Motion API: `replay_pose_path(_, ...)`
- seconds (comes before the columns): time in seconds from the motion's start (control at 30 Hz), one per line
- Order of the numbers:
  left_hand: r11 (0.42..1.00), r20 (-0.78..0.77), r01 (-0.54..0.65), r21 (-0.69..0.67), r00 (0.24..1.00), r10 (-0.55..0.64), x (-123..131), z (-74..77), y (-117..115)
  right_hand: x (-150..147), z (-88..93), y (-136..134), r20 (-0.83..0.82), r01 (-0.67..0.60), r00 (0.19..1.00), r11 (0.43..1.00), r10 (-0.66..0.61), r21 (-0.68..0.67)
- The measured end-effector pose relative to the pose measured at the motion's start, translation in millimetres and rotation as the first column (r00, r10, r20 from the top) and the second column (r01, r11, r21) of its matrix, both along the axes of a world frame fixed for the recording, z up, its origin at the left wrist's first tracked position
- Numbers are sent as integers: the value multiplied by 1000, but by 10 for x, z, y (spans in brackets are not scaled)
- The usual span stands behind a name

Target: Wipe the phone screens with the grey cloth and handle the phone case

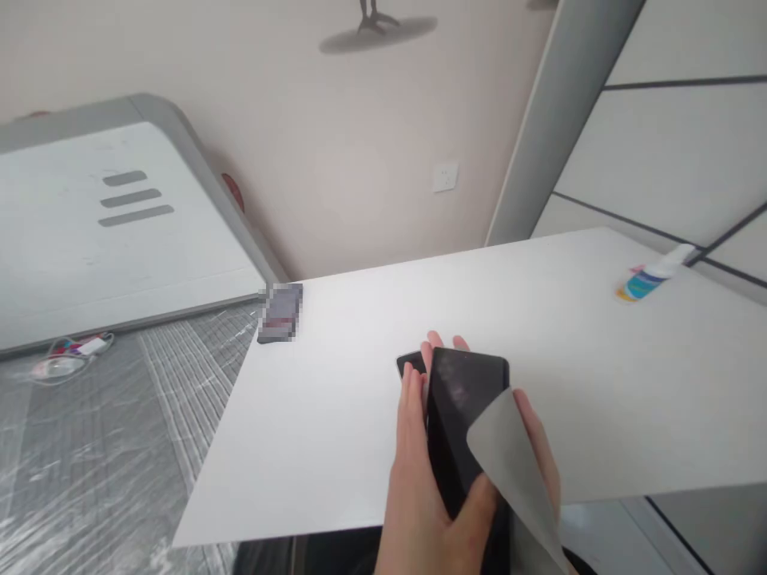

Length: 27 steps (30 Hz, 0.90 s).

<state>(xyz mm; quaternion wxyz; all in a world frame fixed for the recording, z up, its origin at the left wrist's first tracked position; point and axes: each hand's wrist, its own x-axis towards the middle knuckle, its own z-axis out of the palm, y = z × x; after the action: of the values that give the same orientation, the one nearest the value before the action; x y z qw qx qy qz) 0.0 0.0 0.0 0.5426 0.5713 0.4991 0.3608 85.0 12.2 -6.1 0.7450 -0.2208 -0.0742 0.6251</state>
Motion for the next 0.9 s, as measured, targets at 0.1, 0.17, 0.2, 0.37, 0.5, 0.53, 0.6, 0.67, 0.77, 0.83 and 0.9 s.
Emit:
replay_pose_path(0.1,999,-71,7,-39,997,-10,-49,39,131,39,-24,56,-41,-16,999,1000,16,2)
replay_pose_path(0.17,1000,-99,7,-11,995,-8,-96,54,201,62,-40,72,-34,-3,999,1000,3,-6)
replay_pose_path(0.2,1000,-104,8,10,995,-7,-116,62,225,71,-39,76,-26,-1,1000,1000,1,-8)
replay_pose_path(0.37,998,30,6,-55,1000,-4,-142,141,257,42,50,52,71,65,995,998,-66,23)
replay_pose_path(0.5,966,189,90,-241,981,-44,-151,166,242,-21,113,-2,158,192,969,981,-191,8)
replay_pose_path(0.53,963,226,99,-252,973,-41,-164,149,241,-23,117,-7,200,201,959,980,-199,13)
replay_pose_path(0.6,965,274,104,-239,961,-35,-200,89,241,1,111,3,307,164,936,985,-172,51)
replay_pose_path(0.67,973,305,108,-205,951,-41,-236,6,236,47,95,33,358,72,927,990,-110,119)
replay_pose_path(0.77,979,394,104,-175,919,-27,-255,-98,206,102,72,93,268,-61,964,970,-4,234)
replay_pose_path(0.83,974,480,117,-195,877,-9,-236,-125,182,103,59,129,181,-101,982,960,54,260)
replay_pose_path(0.9,965,557,153,-211,830,-10,-209,-120,173,79,51,155,104,-109,991,961,84,256)
